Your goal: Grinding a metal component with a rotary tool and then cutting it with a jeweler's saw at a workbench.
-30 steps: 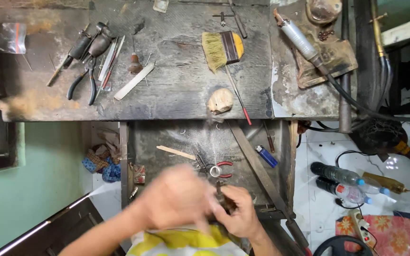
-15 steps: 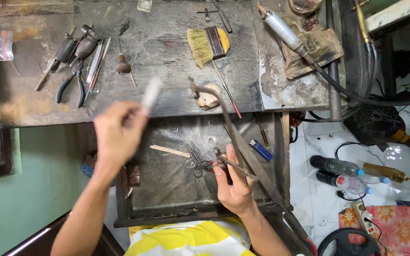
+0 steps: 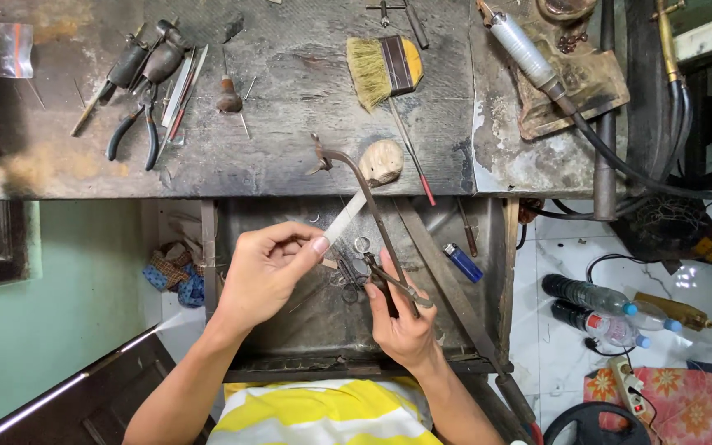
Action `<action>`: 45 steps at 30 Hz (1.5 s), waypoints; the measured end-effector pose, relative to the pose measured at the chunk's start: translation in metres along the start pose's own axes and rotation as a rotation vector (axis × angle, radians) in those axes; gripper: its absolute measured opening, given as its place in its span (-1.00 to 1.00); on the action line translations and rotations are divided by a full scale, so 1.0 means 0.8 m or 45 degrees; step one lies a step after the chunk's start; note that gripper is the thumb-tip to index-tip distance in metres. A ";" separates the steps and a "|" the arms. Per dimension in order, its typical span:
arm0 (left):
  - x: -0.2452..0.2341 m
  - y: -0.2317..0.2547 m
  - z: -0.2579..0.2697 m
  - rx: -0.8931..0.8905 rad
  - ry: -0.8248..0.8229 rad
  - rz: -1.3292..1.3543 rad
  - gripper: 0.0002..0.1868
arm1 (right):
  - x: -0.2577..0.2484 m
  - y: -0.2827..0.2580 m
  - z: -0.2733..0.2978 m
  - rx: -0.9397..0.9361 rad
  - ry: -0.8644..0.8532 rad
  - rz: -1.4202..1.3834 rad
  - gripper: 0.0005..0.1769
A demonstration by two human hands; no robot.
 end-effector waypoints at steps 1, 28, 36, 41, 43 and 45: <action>0.000 -0.002 -0.001 -0.010 -0.033 -0.049 -0.87 | 0.001 0.002 0.004 -0.005 0.009 -0.004 -0.53; -0.073 0.102 -0.044 0.966 0.746 -0.875 -0.74 | -0.041 0.029 -0.087 0.756 0.037 -0.454 -0.34; 0.030 0.091 -0.205 0.986 0.090 -1.040 -0.95 | -0.037 0.040 -0.088 0.698 0.287 -0.685 -0.22; 0.076 0.139 -0.218 1.121 -0.045 -1.103 -0.61 | -0.049 0.044 -0.077 0.770 0.339 -0.617 -0.26; 0.074 0.143 -0.218 1.091 -0.060 -1.070 -0.57 | -0.053 0.044 -0.077 0.766 0.339 -0.620 -0.25; 0.070 0.137 -0.221 1.065 -0.071 -1.044 -0.53 | -0.054 0.045 -0.080 0.756 0.344 -0.629 -0.24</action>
Point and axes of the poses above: each hand's wrist, its own z-axis away from the middle knuckle, its own x-axis out of the palm, y = z × x, the point moved 5 cm from there along -z, towards the middle knuckle, and after that the axes turned 12 degrees about -x, right-handed, at the moved point
